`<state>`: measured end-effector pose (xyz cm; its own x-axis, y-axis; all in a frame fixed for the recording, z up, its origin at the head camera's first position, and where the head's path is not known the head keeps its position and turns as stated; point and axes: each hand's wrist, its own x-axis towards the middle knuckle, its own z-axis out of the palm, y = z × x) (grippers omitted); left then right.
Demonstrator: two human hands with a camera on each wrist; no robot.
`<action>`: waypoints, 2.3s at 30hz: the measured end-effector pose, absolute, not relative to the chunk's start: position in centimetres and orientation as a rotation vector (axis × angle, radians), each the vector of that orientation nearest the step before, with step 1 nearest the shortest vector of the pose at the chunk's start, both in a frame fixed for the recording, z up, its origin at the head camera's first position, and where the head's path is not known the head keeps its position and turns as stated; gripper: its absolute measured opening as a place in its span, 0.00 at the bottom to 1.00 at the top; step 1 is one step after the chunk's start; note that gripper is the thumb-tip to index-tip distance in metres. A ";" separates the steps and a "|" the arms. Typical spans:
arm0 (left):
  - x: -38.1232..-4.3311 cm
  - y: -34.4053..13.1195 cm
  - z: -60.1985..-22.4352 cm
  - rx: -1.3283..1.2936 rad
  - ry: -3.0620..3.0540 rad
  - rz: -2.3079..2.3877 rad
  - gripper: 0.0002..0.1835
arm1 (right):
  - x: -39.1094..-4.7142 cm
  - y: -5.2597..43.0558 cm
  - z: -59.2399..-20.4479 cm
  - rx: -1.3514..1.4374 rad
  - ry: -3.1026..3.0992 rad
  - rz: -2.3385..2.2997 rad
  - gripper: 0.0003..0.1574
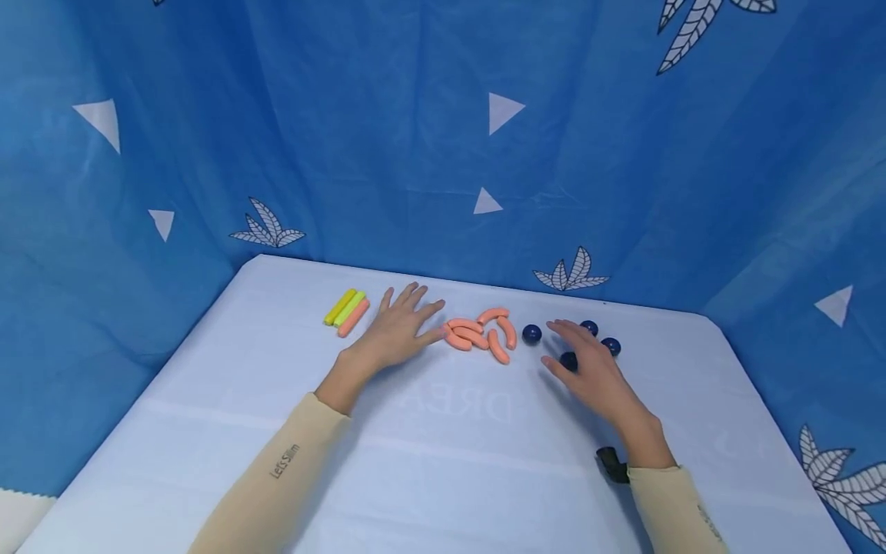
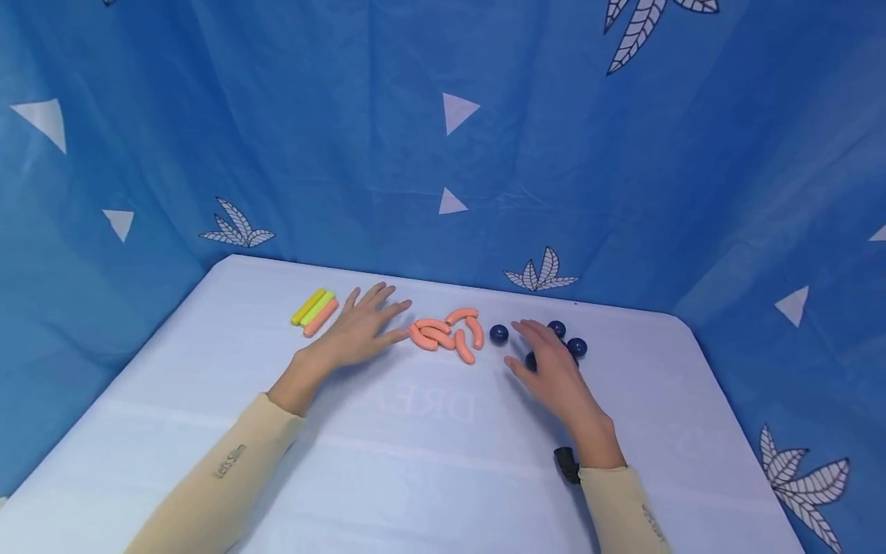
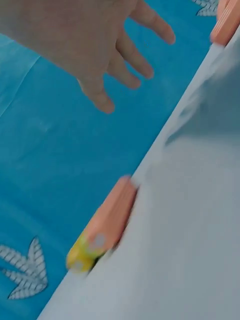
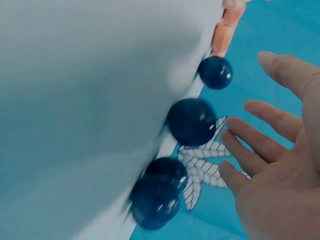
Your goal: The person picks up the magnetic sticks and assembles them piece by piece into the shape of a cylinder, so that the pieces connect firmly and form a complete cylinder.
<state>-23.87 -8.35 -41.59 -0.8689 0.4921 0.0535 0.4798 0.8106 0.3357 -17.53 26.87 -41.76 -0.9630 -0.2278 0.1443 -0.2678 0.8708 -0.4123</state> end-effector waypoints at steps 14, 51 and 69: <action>-22.3 -4.6 -42.7 0.959 2.890 0.757 0.10 | -20.3 23.0 -41.4 0.436 -3.049 0.647 0.29; -23.3 -6.8 -41.4 0.659 2.777 0.647 0.13 | -17.5 16.6 -41.2 0.779 -2.918 1.027 0.22; -22.8 -6.0 -41.7 0.941 2.571 0.810 0.06 | -17.7 16.1 -42.2 0.834 -2.930 1.098 0.18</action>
<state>-22.75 -6.02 -41.67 -0.7465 0.6616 -0.0708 0.5014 0.6294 0.5937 -17.68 16.07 -42.24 -0.8631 -0.4975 0.0875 -0.4325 0.6384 -0.6368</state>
